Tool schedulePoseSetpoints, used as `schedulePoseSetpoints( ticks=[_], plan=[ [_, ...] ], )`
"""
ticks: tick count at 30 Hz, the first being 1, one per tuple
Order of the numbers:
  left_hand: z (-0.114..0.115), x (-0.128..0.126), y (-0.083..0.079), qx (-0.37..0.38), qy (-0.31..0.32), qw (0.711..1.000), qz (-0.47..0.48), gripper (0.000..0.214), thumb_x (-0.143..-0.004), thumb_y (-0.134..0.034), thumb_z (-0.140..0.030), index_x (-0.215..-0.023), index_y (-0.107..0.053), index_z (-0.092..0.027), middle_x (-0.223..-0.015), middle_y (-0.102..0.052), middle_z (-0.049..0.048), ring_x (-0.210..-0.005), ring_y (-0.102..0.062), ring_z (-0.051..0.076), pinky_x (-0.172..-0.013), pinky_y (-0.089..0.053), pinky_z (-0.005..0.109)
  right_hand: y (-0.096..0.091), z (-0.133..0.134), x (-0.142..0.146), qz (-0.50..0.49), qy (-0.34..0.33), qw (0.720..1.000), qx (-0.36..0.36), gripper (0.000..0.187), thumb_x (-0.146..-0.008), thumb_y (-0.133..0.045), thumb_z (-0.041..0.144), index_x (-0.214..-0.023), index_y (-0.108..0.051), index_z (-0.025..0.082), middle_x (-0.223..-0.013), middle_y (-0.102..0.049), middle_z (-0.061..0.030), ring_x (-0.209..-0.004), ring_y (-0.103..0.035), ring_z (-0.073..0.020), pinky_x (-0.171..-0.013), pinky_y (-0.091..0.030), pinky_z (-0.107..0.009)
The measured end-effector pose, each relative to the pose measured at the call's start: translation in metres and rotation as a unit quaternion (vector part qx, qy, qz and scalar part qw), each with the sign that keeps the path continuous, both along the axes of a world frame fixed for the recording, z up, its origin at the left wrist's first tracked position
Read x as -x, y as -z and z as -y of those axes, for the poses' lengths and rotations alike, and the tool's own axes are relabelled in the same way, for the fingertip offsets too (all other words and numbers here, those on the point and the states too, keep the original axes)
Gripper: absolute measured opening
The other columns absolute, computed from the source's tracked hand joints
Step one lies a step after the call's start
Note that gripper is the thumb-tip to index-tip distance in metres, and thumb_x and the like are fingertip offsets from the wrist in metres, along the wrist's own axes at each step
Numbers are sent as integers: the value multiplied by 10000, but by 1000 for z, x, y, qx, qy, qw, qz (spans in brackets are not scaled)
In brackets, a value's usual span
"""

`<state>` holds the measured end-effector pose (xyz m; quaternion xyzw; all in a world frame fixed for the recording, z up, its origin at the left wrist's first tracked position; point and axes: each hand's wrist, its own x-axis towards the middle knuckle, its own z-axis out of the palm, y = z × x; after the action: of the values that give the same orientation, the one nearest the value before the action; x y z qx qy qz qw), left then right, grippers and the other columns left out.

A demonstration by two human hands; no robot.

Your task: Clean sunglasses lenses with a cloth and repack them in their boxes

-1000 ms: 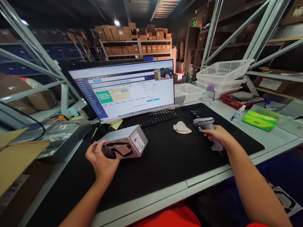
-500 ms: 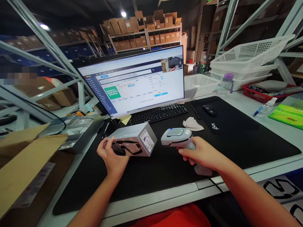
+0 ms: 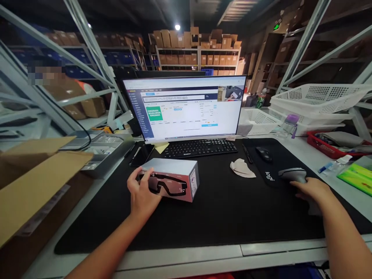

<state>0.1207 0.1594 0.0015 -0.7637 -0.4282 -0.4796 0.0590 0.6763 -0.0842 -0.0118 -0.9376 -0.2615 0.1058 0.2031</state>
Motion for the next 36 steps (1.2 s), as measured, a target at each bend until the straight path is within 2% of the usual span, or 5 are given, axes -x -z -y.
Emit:
schedulePoseSetpoints(
  ticks=[4, 10, 18, 27, 36],
  plan=[
    [-1, 1, 2, 1, -6, 1000, -7, 619, -744, -779, -234, -1332, -586, -223, -1475, -346, 169, -1373, -413, 395, -1050, -507, 533, 6, 3, 1, -89, 60, 990, 86, 433, -772, -663, 597, -925, -636, 192, -919, -719, -230, -936, -718, -405, -774, -548, -478],
    [-6, 1, 5, 9, -6, 1000, -24, 642, -731, -775, -220, -1345, -588, -241, -1467, -365, 158, -1356, -419, 389, -1038, -506, 517, -15, -39, 21, 270, 16, 962, 40, 755, -850, -524, 668, -1372, -531, 122, -1236, -600, -319, -1198, -558, -512, -888, -472, -597],
    [-4, 2, 8, 30, 1, 999, -39, 657, -745, -760, -225, -1371, -564, -259, -1460, -363, 152, -1331, -442, 379, -1024, -522, 527, 21, -147, 11, 282, -80, 955, -48, 619, -956, -468, 484, -1423, -520, 81, -1428, -511, -252, -1311, -506, -381, -1068, -420, -468],
    [-6, 2, 10, 26, -7, 998, -58, 594, -812, -733, -307, -1375, -553, -257, -1436, -363, 162, -1307, -474, 371, -951, -581, 511, 70, -160, -29, 252, -67, 962, -78, 709, -925, -398, 583, -1489, -482, 162, -1446, -493, -231, -1249, -580, -417, -973, -511, -523],
    [-6, 1, 14, -9, 7, 997, -83, 587, -805, -729, -224, -1364, -563, -299, -1427, -400, 144, -1282, -484, 359, -980, -561, 519, 69, -173, -35, 275, -107, 954, -56, 564, -943, -380, 485, -1400, -597, 237, -1441, -537, -160, -1211, -608, -371, -994, -509, -501]
  ],
)
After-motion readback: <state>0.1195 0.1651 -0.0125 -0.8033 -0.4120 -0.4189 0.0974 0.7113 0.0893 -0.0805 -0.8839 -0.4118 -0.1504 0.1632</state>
